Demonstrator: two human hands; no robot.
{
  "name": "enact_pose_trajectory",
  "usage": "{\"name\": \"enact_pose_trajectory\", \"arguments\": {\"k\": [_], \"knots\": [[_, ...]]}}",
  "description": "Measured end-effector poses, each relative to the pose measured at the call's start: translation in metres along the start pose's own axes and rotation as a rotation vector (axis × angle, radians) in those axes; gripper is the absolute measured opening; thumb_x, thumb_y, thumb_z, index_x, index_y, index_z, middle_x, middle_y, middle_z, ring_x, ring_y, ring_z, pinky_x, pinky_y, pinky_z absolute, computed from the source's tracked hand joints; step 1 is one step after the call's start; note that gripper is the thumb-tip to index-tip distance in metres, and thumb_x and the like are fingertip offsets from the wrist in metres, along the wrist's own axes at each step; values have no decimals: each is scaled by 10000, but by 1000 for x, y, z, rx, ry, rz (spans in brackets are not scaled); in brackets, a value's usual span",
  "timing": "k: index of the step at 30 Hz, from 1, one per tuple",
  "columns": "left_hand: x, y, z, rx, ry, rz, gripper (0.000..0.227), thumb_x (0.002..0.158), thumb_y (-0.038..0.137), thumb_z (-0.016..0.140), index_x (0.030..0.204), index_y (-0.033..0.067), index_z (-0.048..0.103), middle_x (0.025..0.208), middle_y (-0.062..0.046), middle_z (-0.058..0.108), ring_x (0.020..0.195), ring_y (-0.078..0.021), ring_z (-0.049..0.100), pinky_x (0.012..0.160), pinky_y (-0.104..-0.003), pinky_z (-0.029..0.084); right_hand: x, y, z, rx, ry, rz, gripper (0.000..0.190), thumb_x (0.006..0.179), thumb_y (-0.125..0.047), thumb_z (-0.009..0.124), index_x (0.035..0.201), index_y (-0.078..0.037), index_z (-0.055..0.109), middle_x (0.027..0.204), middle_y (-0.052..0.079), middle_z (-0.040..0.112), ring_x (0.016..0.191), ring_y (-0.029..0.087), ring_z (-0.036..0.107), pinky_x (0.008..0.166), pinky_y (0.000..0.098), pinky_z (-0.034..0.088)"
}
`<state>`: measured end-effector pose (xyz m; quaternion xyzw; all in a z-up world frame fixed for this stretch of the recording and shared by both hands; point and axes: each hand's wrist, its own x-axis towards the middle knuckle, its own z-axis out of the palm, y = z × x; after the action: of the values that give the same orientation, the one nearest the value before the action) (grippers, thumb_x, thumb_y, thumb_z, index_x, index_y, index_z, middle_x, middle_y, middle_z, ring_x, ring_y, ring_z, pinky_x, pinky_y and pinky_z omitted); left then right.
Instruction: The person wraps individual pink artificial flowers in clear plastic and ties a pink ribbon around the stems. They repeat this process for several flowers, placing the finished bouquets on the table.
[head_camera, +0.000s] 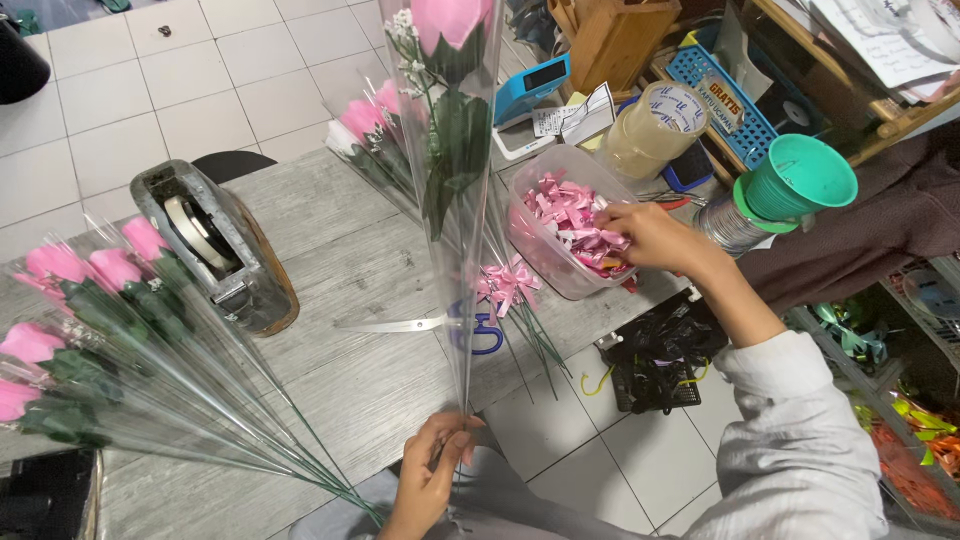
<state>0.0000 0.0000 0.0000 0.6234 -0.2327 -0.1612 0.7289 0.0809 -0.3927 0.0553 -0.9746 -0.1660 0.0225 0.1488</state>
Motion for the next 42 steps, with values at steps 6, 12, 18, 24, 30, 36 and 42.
{"name": "enact_pose_trajectory", "arguments": {"k": [6, 12, 18, 24, 30, 36, 42], "knots": [[2, 1, 2, 27, 3, -12, 213, 872, 174, 461, 922, 21, 600, 530, -26, 482, 519, -101, 471, 535, -218, 352, 8, 0, 5, -51, -423, 229, 545, 680, 29, 388, 1223, -14, 395, 1026, 251, 560, 908, 365, 553, 769, 425, 408], [1, -1, 4, -14, -12, 34, 134, 879, 103, 429, 896, 39, 546, 529, -23, 449, 698, -176, 636, 784, -303, 496, 17, 48, 44, -110, -468, -12, 447, 659, -43, 510, 1085, 91, 488, 1334, 238, 323, 1283, 344, 242, 1064, 407, 185], [0, -7, 2, -21, -2, 48, 139, 879, 106, 444, 942, 28, 540, 529, -36, 475, 754, -196, 666, 764, -290, 495, 18, -13, -28, -179, -354, 113, 606, 606, 16, 405, 1159, -215, 490, 1230, 8, 415, 843, 265, 351, 776, 379, 309], [3, 4, 4, -15, -16, 38, 173, 882, 146, 442, 921, 38, 573, 529, -26, 485, 568, -130, 562, 757, -308, 510, 11, -28, -87, 111, -291, 19, 491, 760, -129, 486, 1240, -231, 482, 1314, 16, 445, 1185, 185, 399, 989, 353, 205], [2, 5, 5, -22, -29, -2, 205, 877, 152, 461, 936, 3, 590, 543, -39, 503, 533, -114, 499, 569, -236, 409, 69, -44, -46, -91, 109, 358, 251, 798, -266, 518, 919, -80, 636, 864, 121, 647, 808, 296, 572, 807, 397, 365], [2, 11, 2, 1, -26, 22, 227, 887, 158, 438, 959, 12, 597, 531, -23, 477, 505, -110, 461, 520, -241, 366, 75, -50, -36, -162, 124, 445, 29, 698, -168, 623, 726, -164, 628, 712, 7, 658, 731, 217, 605, 799, 391, 420], [1, 12, 6, -25, -45, 26, 107, 856, 45, 443, 904, 34, 537, 892, -105, 659, 512, -103, 507, 610, -246, 451, 45, -38, -59, 536, 254, 443, 35, 770, -80, 655, 790, -86, 628, 709, 15, 630, 669, 64, 579, 652, 176, 424]]}}
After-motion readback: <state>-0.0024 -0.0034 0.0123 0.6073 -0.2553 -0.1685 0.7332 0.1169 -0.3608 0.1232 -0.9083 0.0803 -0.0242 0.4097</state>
